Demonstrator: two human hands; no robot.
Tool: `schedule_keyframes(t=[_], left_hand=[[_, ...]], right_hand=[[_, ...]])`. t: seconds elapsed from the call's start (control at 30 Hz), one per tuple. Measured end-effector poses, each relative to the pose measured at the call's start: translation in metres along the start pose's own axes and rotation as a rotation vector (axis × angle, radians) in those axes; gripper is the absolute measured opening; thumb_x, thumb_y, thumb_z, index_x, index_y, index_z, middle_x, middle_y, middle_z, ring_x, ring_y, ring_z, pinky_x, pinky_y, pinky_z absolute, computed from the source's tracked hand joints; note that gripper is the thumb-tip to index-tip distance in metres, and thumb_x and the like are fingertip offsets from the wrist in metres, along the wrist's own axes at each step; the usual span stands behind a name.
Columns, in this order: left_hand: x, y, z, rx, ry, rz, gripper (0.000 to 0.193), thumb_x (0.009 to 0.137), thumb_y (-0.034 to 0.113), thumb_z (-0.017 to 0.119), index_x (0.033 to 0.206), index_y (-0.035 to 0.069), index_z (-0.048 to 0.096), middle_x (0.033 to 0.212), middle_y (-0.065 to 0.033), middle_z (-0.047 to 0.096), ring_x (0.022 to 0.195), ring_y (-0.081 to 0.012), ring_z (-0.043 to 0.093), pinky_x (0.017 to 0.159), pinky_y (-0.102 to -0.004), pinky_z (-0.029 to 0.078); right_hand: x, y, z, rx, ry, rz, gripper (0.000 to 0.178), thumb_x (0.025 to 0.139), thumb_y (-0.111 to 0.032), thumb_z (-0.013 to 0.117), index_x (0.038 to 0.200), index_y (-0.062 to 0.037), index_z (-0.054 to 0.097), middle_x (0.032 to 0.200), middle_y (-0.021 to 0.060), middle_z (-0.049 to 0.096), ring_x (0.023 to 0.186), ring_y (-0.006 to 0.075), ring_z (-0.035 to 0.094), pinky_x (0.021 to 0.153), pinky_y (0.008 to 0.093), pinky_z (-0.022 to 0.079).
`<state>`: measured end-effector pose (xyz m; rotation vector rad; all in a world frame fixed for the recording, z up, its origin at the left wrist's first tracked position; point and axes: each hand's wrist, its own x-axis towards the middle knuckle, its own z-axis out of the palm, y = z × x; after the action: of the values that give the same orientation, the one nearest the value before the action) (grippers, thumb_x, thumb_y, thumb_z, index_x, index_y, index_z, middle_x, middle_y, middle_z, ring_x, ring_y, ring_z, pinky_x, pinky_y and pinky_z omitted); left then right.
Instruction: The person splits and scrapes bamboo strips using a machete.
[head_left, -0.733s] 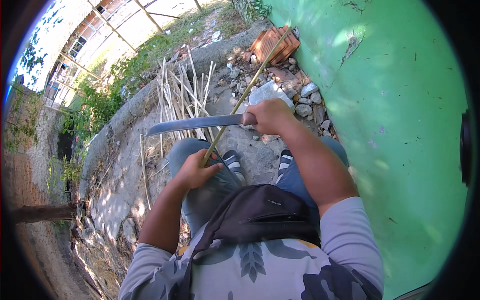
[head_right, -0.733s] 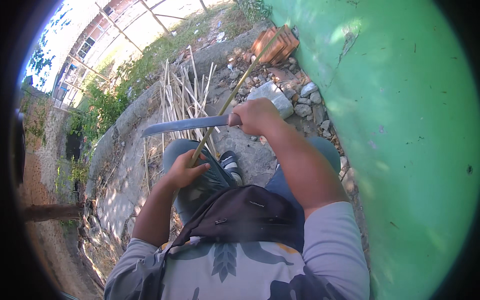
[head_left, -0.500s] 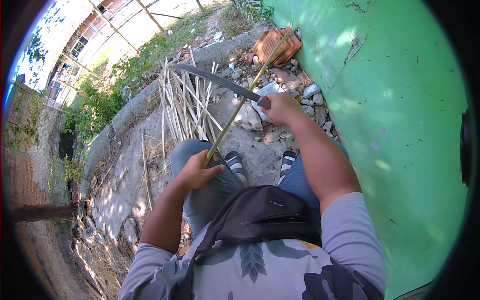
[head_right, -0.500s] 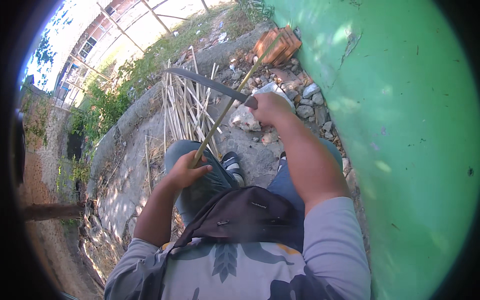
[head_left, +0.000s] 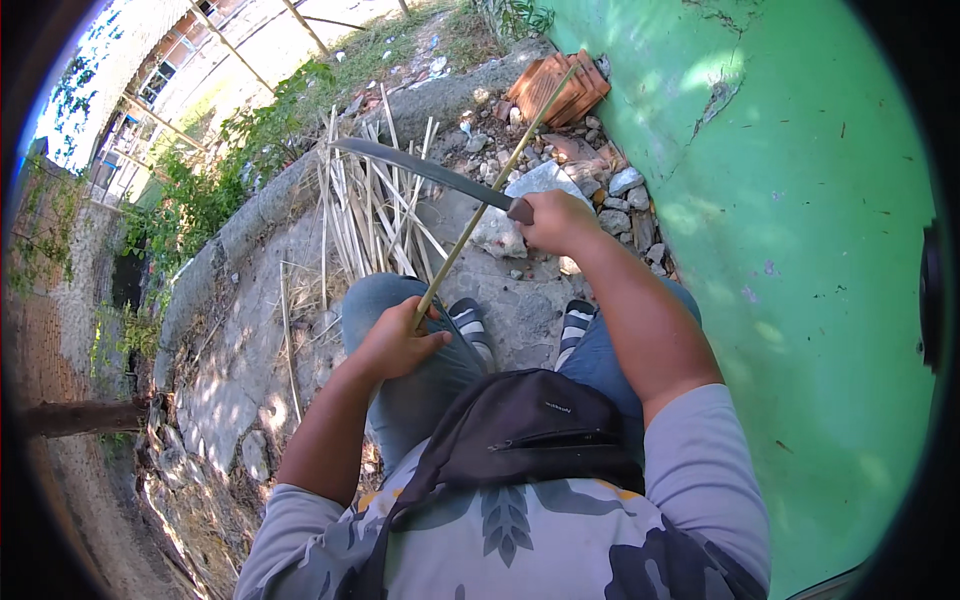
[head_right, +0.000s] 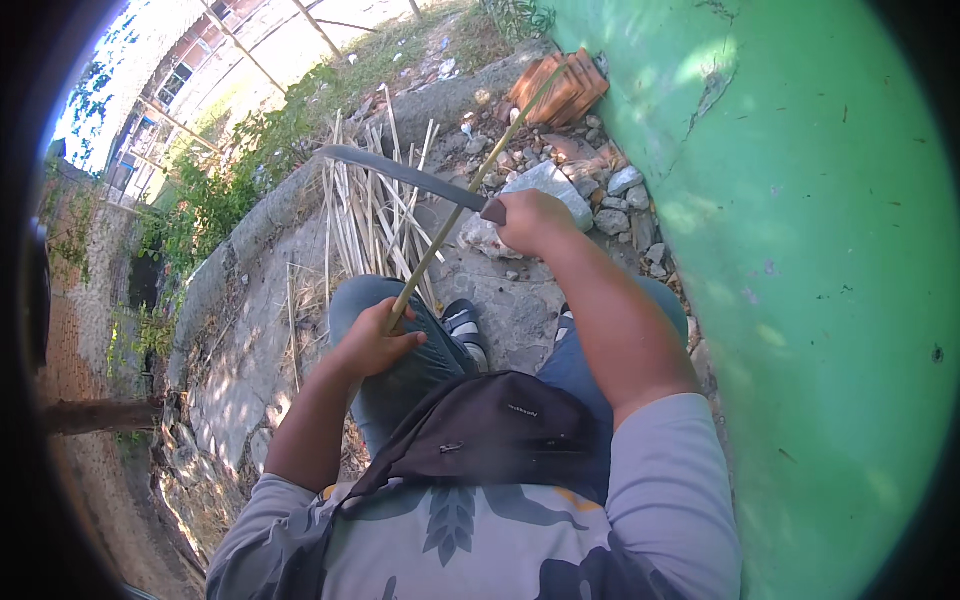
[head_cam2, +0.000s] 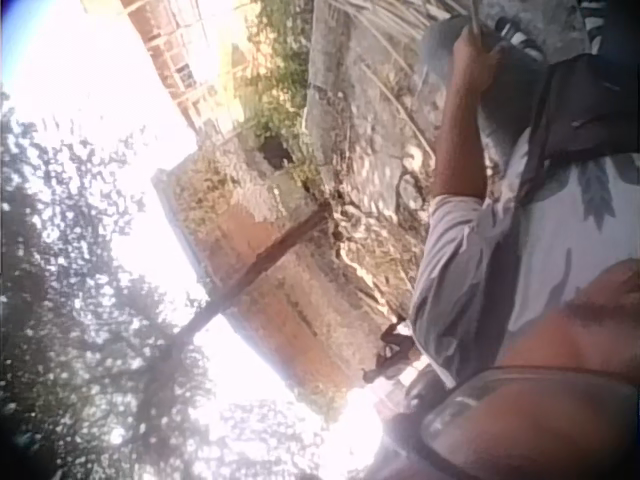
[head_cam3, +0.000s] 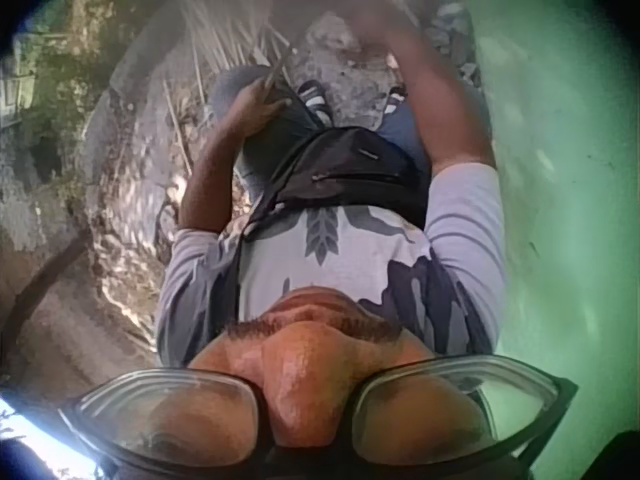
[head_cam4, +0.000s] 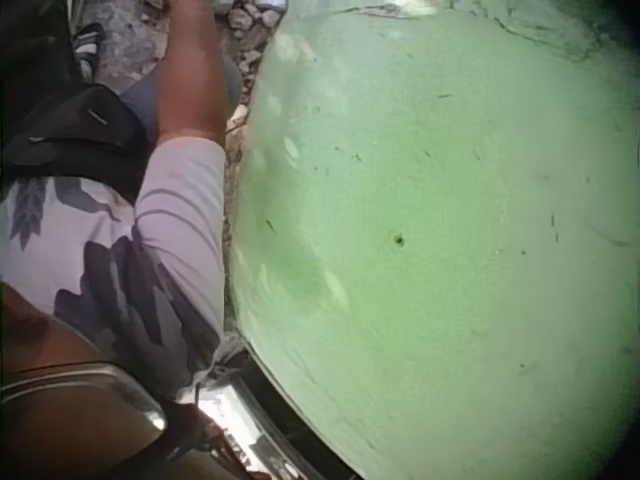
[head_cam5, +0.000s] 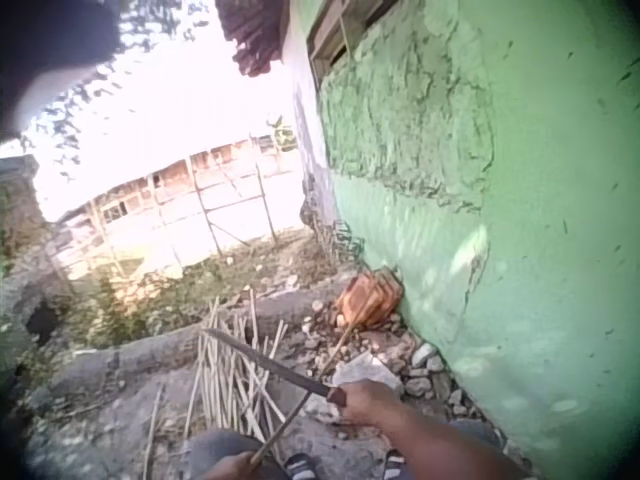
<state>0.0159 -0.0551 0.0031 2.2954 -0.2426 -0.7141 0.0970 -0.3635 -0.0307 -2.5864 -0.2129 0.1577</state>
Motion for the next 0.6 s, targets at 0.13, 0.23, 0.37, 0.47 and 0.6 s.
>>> schedule_keyframes(t=[0.13,0.23,0.37,0.47,0.6], left_hand=[[0.001,-0.004,-0.005,-0.026,-0.021,0.028,0.039,0.087,0.026,0.082,0.106,0.004,0.057,0.078,-0.0013,0.054,0.073,-0.0123,0.05,0.065,-0.0312,0.044],[0.001,-0.007,-0.006,-0.016,-0.004,0.056,0.041,0.087,0.032,0.081,0.105,0.003,0.058,0.081,-0.0037,0.056,0.076,-0.0144,0.052,0.069,-0.0326,0.046],[0.0,-0.005,-0.002,0.019,0.041,0.096,0.045,0.086,0.037,0.079,0.101,-0.001,0.06,0.079,-0.0085,0.06,0.073,-0.0184,0.057,0.068,-0.0355,0.048],[0.0,-0.003,-0.001,0.08,0.034,0.116,0.046,0.087,0.038,0.078,0.102,-0.002,0.06,0.082,-0.0133,0.064,0.076,-0.0235,0.061,0.071,-0.0379,0.05],[0.004,-0.005,0.004,0.101,0.055,0.17,0.045,0.089,0.038,0.075,0.102,-0.003,0.061,0.085,-0.0174,0.066,0.079,-0.0288,0.064,0.074,-0.0401,0.051]], right_hand=[[-0.007,-0.004,0.0,0.069,0.04,0.024,0.022,0.085,-0.028,0.069,0.103,-0.0166,0.073,0.095,0.0115,0.074,0.095,0.0338,0.071,0.083,0.0468,0.056],[-0.019,-0.035,-0.004,-0.088,-0.019,-0.09,0.02,0.082,-0.027,0.072,0.099,-0.0172,0.072,0.09,0.0122,0.074,0.089,0.0358,0.071,0.079,0.0479,0.056],[-0.022,-0.044,0.005,-0.263,-0.052,-0.226,0.017,0.08,-0.025,0.072,0.096,-0.0178,0.071,0.087,0.0108,0.074,0.086,0.0347,0.072,0.078,0.0469,0.056],[-0.013,-0.027,0.002,-0.254,-0.041,-0.163,0.015,0.085,-0.025,0.069,0.096,-0.0172,0.073,0.088,0.0113,0.074,0.086,0.0337,0.073,0.078,0.0454,0.057],[-0.001,0.0,-0.004,-0.165,0.156,0.056,0.017,0.087,-0.028,0.066,0.096,-0.0155,0.073,0.089,0.0136,0.074,0.086,0.0347,0.073,0.079,0.0467,0.057]])
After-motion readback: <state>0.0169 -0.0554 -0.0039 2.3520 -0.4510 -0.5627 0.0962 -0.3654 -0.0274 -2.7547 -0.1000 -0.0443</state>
